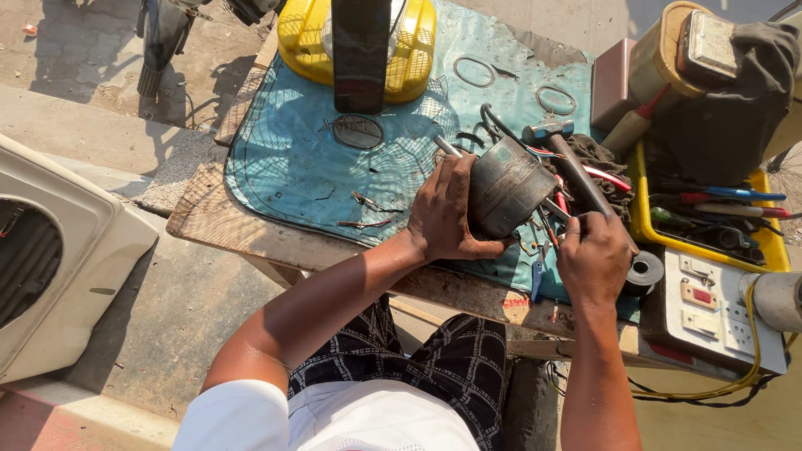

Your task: The person works on an electric motor at an outdoor workbench, holding the motor housing and prying at its end with a small tool, then tapping the motor shaft with a hammer to seat or free a component. They continue manipulating the motor's shaft and housing by hand and with a screwdriver-like tool throughout the clip.

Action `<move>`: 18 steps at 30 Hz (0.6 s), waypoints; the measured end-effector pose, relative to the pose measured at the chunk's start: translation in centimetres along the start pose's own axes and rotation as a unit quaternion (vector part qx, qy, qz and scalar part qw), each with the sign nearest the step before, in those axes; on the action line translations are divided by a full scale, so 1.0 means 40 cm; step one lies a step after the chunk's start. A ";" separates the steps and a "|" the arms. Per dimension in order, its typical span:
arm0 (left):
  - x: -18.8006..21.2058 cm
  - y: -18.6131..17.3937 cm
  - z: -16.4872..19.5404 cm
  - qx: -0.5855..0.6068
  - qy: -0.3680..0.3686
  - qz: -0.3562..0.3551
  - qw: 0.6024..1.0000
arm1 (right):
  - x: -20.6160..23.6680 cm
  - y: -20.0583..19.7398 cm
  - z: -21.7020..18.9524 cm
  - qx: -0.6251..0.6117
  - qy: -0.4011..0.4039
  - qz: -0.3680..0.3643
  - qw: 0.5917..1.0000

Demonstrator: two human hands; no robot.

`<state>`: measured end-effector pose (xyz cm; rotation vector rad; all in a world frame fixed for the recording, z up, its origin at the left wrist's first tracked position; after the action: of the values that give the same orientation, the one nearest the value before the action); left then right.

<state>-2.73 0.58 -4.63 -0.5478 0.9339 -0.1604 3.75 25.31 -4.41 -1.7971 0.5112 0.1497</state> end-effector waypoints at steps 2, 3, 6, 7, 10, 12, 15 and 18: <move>0.000 0.001 0.000 0.002 -0.005 0.000 1.000 | 0.022 -0.029 0.035 -0.147 0.084 0.017 0.985; -0.001 0.001 0.001 0.004 -0.006 -0.002 1.000 | 0.041 -0.038 0.055 -0.252 0.133 0.035 0.958; -0.004 -0.003 0.005 0.015 -0.006 -0.002 1.000 | 0.105 -0.038 0.070 -0.614 0.145 0.098 0.770; -0.004 -0.003 0.008 0.020 -0.005 -0.003 1.000 | 0.122 -0.036 0.070 -0.723 0.123 0.120 0.669; -0.006 -0.002 0.012 0.025 -0.005 -0.012 1.000 | 0.182 -0.011 0.021 -0.776 0.063 -0.022 0.627; -0.003 -0.002 0.015 0.040 0.002 -0.008 0.999 | 0.207 0.003 0.005 -0.777 0.063 -0.072 0.622; -0.003 0.000 0.016 0.048 0.003 -0.012 0.999 | 0.206 -0.002 -0.001 -0.695 0.057 -0.083 0.712; -0.002 0.001 0.016 0.044 0.006 -0.017 0.999 | 0.159 -0.049 -0.022 -0.460 -0.054 -0.057 0.884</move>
<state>-2.26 0.88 -4.27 -0.4814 0.9253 -0.2342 10.13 23.18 -4.71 -2.7205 0.2487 0.4684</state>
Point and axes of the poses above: each hand's wrist, its own x-axis away from the middle knuckle, its own y-axis out of the palm, z = x × y, the point moved 5 cm from there along -x, towards the middle knuckle, and after that the axes turned 8 degrees about -z, right-handed, at the moved point
